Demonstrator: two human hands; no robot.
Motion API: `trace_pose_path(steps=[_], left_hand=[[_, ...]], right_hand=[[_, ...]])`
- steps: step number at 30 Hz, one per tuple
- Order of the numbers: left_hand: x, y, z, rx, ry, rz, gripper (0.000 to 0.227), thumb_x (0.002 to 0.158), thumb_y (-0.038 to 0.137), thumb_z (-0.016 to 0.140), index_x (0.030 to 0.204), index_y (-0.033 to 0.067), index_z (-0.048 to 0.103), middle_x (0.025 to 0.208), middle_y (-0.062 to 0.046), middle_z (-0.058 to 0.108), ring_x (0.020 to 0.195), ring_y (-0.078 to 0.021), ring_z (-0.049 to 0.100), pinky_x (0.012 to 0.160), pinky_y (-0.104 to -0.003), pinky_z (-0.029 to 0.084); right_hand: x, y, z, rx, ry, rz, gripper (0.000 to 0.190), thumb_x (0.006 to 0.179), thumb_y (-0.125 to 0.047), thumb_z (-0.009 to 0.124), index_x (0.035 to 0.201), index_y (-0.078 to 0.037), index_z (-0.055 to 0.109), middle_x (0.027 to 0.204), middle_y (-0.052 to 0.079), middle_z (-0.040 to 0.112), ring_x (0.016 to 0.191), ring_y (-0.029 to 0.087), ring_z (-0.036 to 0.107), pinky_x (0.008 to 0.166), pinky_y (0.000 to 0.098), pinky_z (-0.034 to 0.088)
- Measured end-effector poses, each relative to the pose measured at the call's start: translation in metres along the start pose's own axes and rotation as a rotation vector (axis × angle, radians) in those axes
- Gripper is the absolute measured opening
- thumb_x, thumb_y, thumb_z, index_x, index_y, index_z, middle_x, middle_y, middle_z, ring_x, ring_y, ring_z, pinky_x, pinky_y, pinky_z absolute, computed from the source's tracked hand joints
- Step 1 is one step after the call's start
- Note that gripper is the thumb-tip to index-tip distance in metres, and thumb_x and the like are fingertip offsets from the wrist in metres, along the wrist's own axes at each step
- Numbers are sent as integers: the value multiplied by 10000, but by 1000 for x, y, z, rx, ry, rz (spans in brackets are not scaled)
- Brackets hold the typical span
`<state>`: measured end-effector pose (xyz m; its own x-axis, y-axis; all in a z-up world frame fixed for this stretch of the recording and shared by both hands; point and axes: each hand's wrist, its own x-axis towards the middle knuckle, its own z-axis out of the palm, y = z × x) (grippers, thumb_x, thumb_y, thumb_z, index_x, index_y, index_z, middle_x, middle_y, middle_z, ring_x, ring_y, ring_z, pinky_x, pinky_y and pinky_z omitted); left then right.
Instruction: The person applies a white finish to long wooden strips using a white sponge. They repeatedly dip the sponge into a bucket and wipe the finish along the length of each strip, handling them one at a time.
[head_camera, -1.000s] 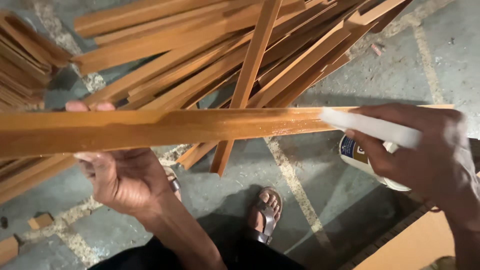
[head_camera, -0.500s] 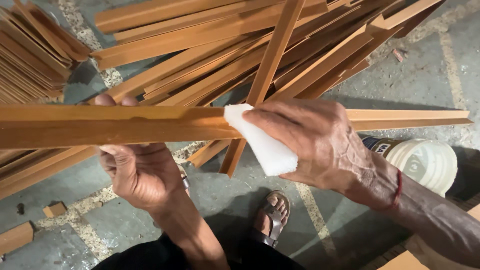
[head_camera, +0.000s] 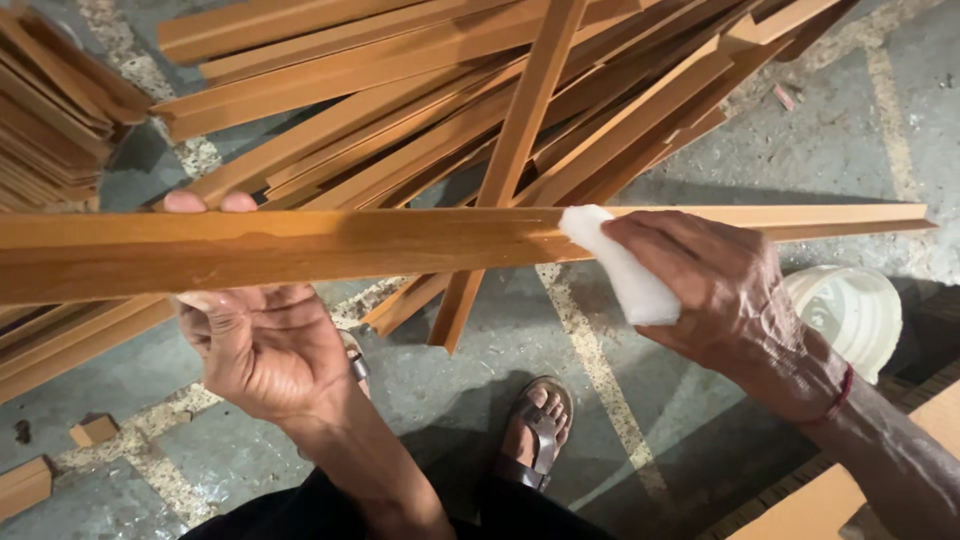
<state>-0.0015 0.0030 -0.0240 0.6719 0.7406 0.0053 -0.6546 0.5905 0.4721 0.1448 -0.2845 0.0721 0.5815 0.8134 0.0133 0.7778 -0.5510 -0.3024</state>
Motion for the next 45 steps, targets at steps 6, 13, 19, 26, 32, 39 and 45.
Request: trace_pose_path(steps=[6, 13, 19, 26, 32, 39, 45], left_hand=[[0, -6, 0, -84, -1, -17, 459, 949, -90, 673, 1362, -25, 482, 1351, -144, 579, 1131, -241, 634, 514, -178, 557], [3, -3, -8, -72, -83, -83, 599, 901, -101, 645, 1470, -19, 477, 1218, -224, 643, 676, -112, 661, 497, -182, 510], [7, -4, -19, -18, -38, -33, 587, 918, -99, 635, 1466, 31, 471, 1192, -195, 630, 676, -117, 583, 477, -166, 519], [1, 7, -26, -4, -46, -61, 513, 964, -65, 639, 1445, 33, 491, 1307, -201, 616, 564, -51, 526, 480, -167, 494], [1, 6, -26, 30, -56, -65, 479, 978, -61, 609, 1434, 51, 517, 1228, -153, 605, 580, -25, 495, 465, -139, 431], [2, -2, -22, -26, -192, -29, 457, 979, -94, 618, 1384, 111, 566, 1328, -80, 653, 1014, -159, 657, 543, -164, 576], [-3, -1, -29, -85, -111, -29, 431, 1005, -112, 607, 1392, 66, 544, 1274, -93, 620, 1147, -205, 636, 807, -238, 629]], right_hand=[[-20, 19, -7, -29, -21, 128, 723, 537, -93, 870, 1234, -42, 689, 1176, 130, 715, 1003, 330, 716, 807, 425, 592], [-65, 63, -3, -63, 25, 252, 595, 700, -25, 806, 1284, -80, 704, 1201, 118, 739, 999, 278, 724, 832, 381, 601], [-105, 76, -10, 481, 439, 808, 282, 1009, -132, 857, 1152, 74, 726, 1085, 124, 760, 930, 132, 739, 870, 252, 604], [-102, 68, 28, 505, 512, 874, 346, 932, -183, 867, 1109, 73, 715, 1069, 107, 765, 935, 127, 739, 808, 241, 600], [-72, 41, 30, 617, 457, 788, 282, 965, -155, 806, 1167, 36, 756, 976, 53, 761, 832, 70, 679, 720, 211, 541], [-31, -2, 17, 722, 308, 828, 245, 954, -120, 761, 1177, -17, 762, 789, 27, 726, 667, 47, 626, 575, 212, 502], [-4, -20, 34, 383, 328, 211, 262, 957, -153, 759, 1198, -54, 727, 958, 115, 794, 765, 124, 764, 600, 282, 643]])
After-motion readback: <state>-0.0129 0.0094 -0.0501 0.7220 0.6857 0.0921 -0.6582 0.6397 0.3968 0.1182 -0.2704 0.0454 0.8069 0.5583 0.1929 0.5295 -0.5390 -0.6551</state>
